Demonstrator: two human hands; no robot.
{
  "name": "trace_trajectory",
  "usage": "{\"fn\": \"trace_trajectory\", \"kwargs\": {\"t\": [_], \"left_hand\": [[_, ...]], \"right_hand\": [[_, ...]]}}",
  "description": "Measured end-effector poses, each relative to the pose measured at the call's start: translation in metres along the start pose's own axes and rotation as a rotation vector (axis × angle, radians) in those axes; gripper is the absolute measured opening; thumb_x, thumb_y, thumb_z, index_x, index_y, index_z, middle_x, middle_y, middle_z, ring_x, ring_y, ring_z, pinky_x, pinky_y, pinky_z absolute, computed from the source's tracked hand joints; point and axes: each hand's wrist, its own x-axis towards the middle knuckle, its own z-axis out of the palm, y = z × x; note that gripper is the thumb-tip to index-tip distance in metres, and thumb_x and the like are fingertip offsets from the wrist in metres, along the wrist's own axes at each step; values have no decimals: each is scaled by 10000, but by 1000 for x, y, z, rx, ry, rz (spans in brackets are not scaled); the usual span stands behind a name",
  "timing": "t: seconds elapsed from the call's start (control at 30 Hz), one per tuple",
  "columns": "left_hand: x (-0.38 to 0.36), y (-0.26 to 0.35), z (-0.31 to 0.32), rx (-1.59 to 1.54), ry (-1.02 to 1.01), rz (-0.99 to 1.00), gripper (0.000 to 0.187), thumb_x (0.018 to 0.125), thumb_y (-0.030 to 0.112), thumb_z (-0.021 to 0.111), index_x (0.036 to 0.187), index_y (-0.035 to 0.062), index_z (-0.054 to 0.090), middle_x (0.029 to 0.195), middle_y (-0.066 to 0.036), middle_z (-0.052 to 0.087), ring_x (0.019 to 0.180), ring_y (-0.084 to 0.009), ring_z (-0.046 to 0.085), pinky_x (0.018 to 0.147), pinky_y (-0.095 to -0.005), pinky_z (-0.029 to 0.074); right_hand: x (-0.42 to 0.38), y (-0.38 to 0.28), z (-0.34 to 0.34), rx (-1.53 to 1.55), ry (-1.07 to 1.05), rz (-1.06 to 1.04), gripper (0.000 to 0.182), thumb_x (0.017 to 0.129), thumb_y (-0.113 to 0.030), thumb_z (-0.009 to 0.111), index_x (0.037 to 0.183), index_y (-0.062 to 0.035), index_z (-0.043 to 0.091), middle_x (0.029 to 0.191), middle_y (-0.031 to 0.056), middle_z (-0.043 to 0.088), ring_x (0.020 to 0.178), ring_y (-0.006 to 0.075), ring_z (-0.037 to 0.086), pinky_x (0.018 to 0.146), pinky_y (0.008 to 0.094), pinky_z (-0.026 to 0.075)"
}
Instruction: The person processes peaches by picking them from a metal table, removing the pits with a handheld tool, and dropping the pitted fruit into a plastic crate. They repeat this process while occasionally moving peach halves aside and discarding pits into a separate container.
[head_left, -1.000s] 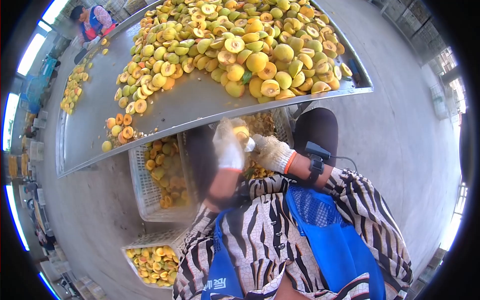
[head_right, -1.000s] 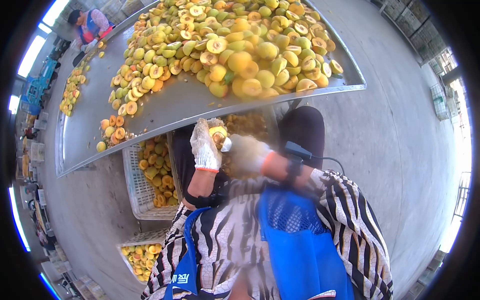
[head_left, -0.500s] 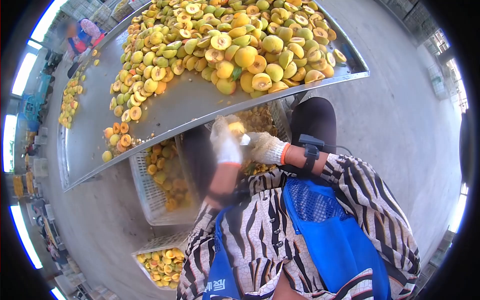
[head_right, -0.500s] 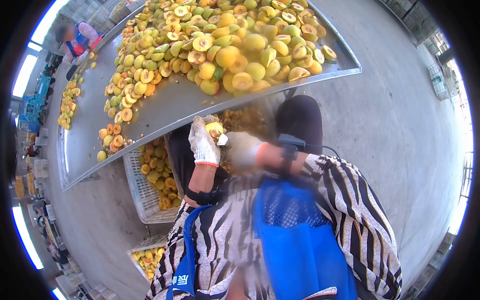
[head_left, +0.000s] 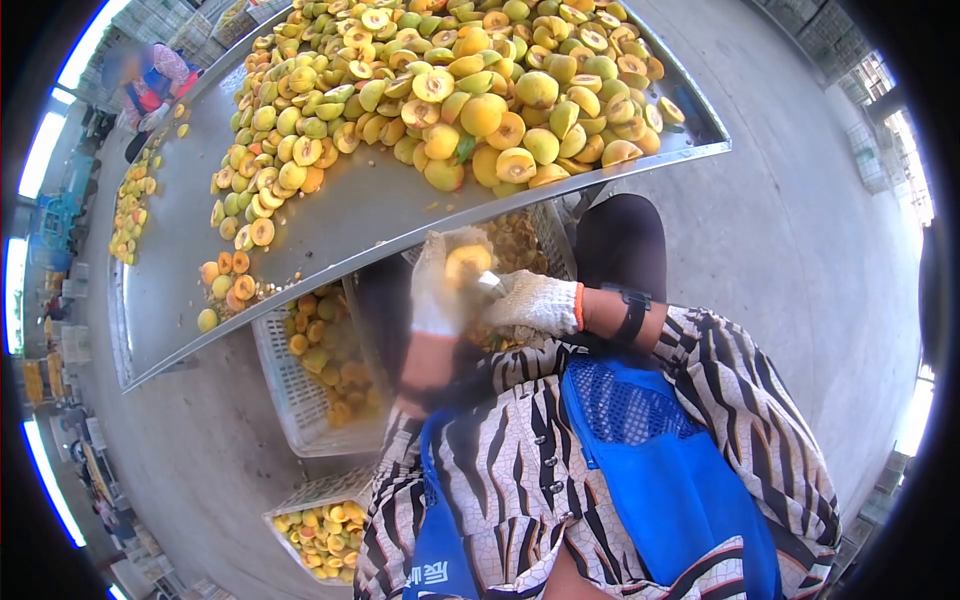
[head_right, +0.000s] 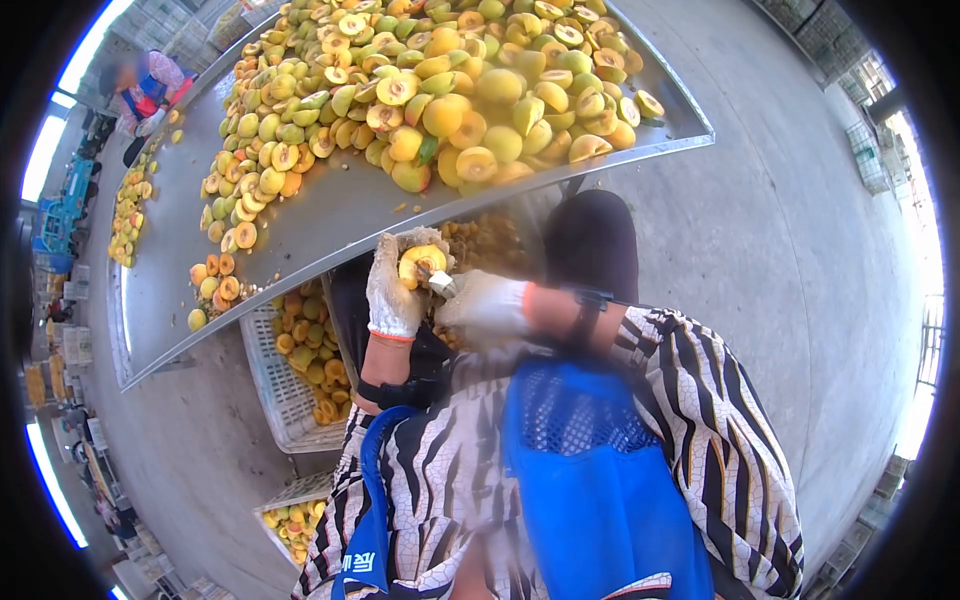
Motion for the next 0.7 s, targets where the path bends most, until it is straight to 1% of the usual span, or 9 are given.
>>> {"fn": "trace_trajectory", "kwargs": {"t": [0.03, 0.1, 0.23, 0.33, 0.37, 0.43, 0.57, 0.63, 0.7], "left_hand": [[1, -4, -2, 29, -11, 39, 477, 1016, 426, 457, 1006, -30, 596, 860, -174, 671, 671, -270, 657, 613, -372, 570], [3, -8, -4, 83, -27, 121, 497, 1013, 443, 455, 1011, -33, 597, 867, -180, 672, 675, -277, 658, 620, -377, 571], [1, 9, -9, -34, -62, -97, 520, 1010, 449, 461, 944, -41, 619, 785, -176, 667, 649, -285, 654, 607, -378, 562], [-3, 17, -3, -122, -74, -187, 561, 1011, 469, 445, 858, -38, 629, 717, -167, 655, 607, -279, 641, 588, -373, 552], [-5, 18, -4, -167, -69, -191, 570, 1012, 475, 437, 854, -38, 630, 720, -168, 656, 604, -277, 640, 587, -373, 551], [-6, 20, -5, -198, -95, -165, 581, 1015, 482, 421, 853, -36, 630, 723, -169, 656, 601, -274, 638, 585, -373, 549], [-5, 21, -11, -113, -184, -88, 580, 1020, 482, 404, 851, -26, 627, 727, -170, 655, 601, -266, 634, 581, -374, 547], [-2, 24, -9, -88, -177, -104, 568, 1017, 483, 412, 838, -13, 623, 725, -165, 651, 601, -263, 630, 578, -374, 545], [-4, 25, -6, -95, -121, -168, 554, 1010, 489, 427, 816, 7, 618, 720, -154, 644, 602, -262, 625, 575, -376, 543]], "right_hand": [[1, 3, 4, -90, 41, -101, 179, 745, -134, 642, 912, -75, 664, 845, 166, 617, 792, 354, 632, 684, 439, 506], [-1, -7, -1, 132, -1, 91, 162, 767, -133, 630, 913, -71, 664, 845, 166, 634, 784, 362, 630, 674, 430, 504], [6, -25, 11, 494, 68, 430, 144, 821, -154, 593, 903, -58, 662, 824, 173, 660, 759, 368, 629, 661, 420, 499], [14, -28, 11, 221, 45, 345, 162, 846, -178, 567, 899, -50, 650, 805, 175, 671, 742, 357, 633, 649, 416, 496], [5, -33, 2, 521, -83, 565, 189, 841, -195, 587, 960, -60, 646, 798, 171, 656, 740, 357, 635, 639, 423, 498], [-1, -20, 6, 619, -115, 329, 220, 846, -221, 609, 1000, -68, 641, 765, 134, 640, 700, 315, 633, 618, 409, 496], [2, 18, 26, 60, -12, -313, 234, 816, -242, 656, 996, -95, 633, 729, 84, 612, 643, 269, 619, 587, 400, 493], [0, 29, 35, 650, -102, -28, 185, 792, -215, 658, 934, -104, 619, 726, 69, 612, 619, 253, 605, 566, 386, 488], [-4, 36, 39, 853, -129, 32, 138, 787, -189, 651, 895, -112, 614, 714, 54, 610, 600, 235, 596, 546, 370, 483]]}}
